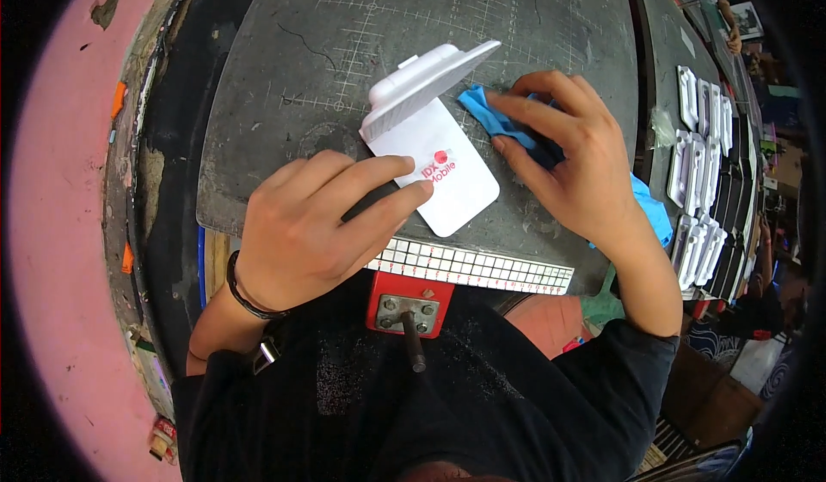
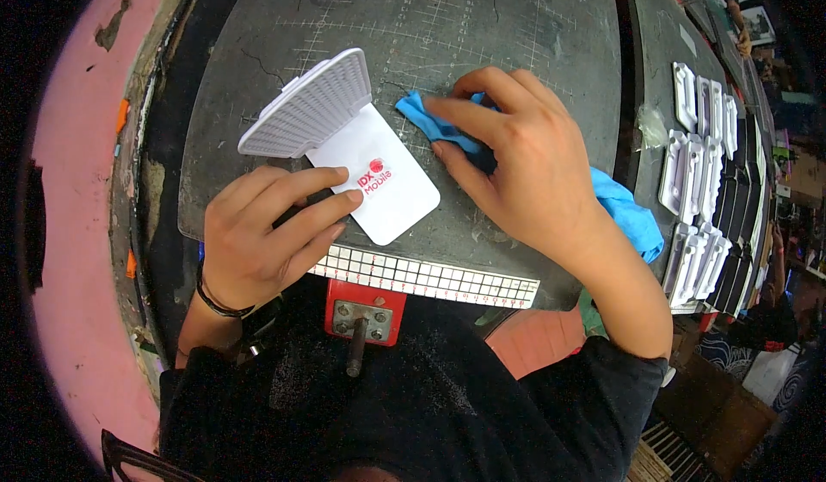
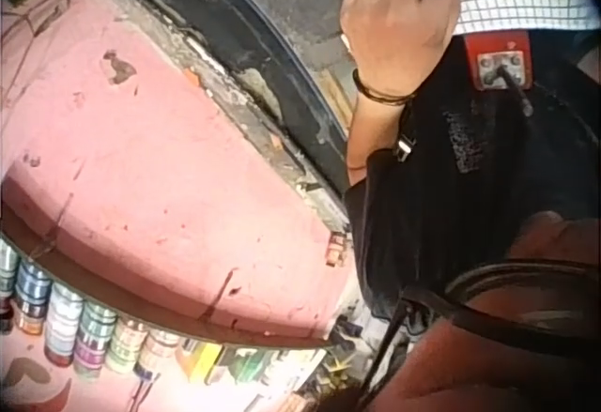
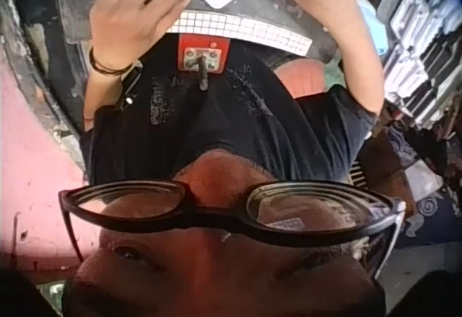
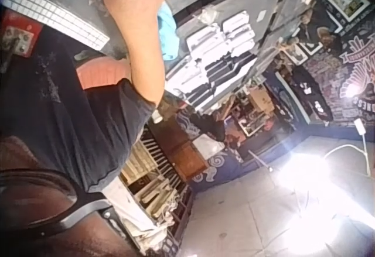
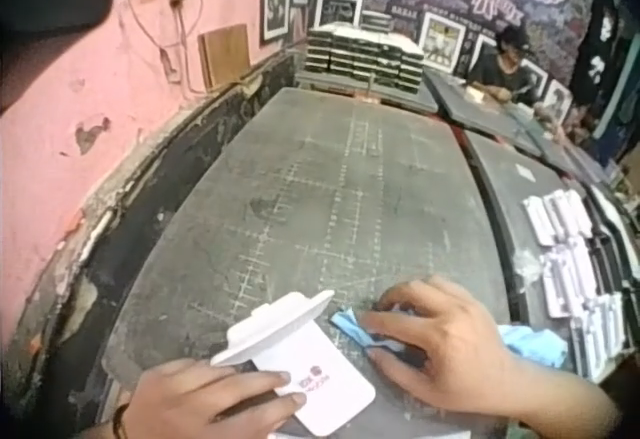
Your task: Cleaning and assembling plastic mobile phone stands by wiping components and fitting them together.
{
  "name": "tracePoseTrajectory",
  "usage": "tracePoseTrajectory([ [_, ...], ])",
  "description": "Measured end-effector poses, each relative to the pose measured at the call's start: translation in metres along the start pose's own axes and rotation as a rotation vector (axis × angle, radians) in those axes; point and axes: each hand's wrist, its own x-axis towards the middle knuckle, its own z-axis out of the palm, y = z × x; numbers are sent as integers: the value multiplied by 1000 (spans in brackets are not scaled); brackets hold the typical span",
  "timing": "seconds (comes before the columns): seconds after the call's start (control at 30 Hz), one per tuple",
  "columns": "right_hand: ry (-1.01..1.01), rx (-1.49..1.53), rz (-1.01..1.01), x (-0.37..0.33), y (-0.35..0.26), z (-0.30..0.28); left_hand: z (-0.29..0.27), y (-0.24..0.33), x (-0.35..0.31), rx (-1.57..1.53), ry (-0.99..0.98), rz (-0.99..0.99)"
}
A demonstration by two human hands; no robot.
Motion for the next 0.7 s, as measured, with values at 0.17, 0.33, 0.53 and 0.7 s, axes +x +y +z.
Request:
tracePoseTrajectory([
  [0.17,24,15,-56,3,4,10,2,1,2,15,-13,-4],
  [0.33,114,188,19,-5,-12,-8,6,-1,2,2,-18,-30],
  [0.53,-19,224,-208,-10,-31,13,6,1,2,-19,10,-51],
  [0.7,-11,34,-261,-8,-31,21,9,-1,-2,-32,10,-94],
])
